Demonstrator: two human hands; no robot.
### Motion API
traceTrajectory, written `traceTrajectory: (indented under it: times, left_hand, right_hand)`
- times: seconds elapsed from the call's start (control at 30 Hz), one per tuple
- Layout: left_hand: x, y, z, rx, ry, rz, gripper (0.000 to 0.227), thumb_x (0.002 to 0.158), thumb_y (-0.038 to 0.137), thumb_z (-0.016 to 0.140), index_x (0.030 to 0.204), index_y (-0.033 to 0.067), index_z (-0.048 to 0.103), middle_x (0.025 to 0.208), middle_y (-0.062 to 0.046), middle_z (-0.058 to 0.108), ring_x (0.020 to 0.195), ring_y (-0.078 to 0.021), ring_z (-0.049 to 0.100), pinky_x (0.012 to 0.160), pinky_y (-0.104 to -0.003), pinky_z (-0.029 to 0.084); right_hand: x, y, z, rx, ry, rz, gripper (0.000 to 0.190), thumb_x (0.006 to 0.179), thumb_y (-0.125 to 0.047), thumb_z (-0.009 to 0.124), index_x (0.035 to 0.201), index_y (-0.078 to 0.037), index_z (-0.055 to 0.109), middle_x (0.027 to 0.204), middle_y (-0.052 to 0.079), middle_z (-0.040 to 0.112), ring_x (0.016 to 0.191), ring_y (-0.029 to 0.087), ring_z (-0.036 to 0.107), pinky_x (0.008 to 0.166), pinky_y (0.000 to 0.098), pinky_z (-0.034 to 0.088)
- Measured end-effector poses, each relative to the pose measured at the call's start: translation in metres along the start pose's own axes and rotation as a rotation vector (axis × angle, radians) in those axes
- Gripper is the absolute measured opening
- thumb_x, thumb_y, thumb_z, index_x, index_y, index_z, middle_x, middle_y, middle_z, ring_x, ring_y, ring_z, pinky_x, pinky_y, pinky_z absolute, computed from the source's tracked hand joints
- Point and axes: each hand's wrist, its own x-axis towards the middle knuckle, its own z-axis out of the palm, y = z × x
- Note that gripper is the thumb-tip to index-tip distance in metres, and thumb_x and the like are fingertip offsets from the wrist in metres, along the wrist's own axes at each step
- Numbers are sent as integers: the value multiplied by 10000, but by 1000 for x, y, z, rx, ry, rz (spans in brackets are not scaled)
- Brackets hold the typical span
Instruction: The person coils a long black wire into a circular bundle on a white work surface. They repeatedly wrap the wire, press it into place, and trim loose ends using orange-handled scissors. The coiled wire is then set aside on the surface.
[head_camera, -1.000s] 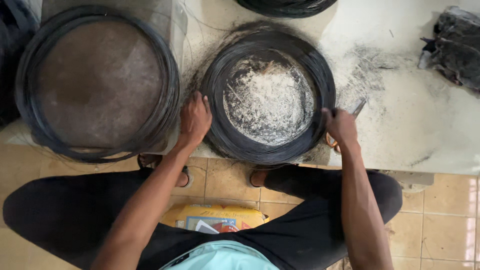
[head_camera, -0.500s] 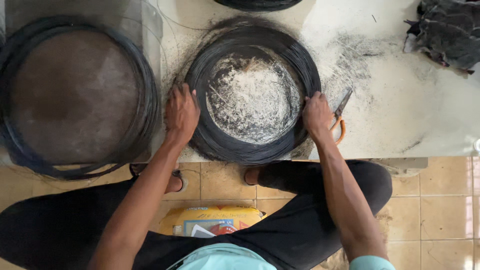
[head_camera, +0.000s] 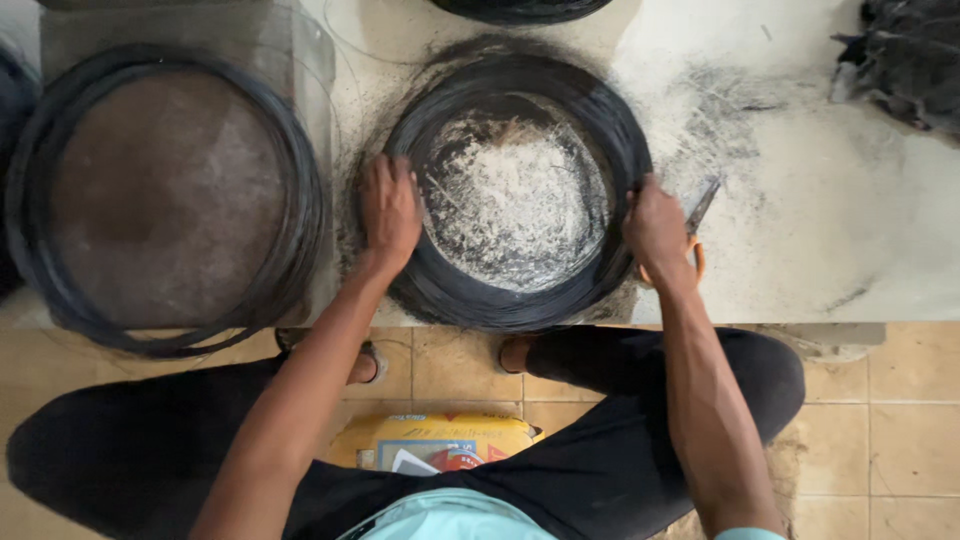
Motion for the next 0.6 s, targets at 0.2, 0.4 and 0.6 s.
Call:
traceTrajectory:
  times: [0.2,0.4,0.6]
  left_hand:
    - [18,-30,9,-78,18,-118,152,1027,114,530,1118,-5,550,1021,-173,514,941,-337,573,794,-464,487]
    - [33,-88,85,-417,18,-324,135,931,201,672,1021,109,629,920,-112,556,930,-357,602,812,-470,511]
    - [33,-52,33,-456,79,-165,103,995,120,554,1066,61,602,938,-185,492,914,-441,540,795,-544,474]
  right_hand:
    - [-10,-11,-18,21,30,-73,213,1005,-210,501,1111,-35,560,876,294,681,859,531,661,724,616,517]
    - [-5,-3,-19,54,27,-67,208,987,-184,548,1093,-11,594,900,278,695,883,522,655,754,622,503]
    - [-20,-23,-33,66,3,-43,225,1000,-198,546,1129,-35,633,923,248,709,911,496,660,752,602,508]
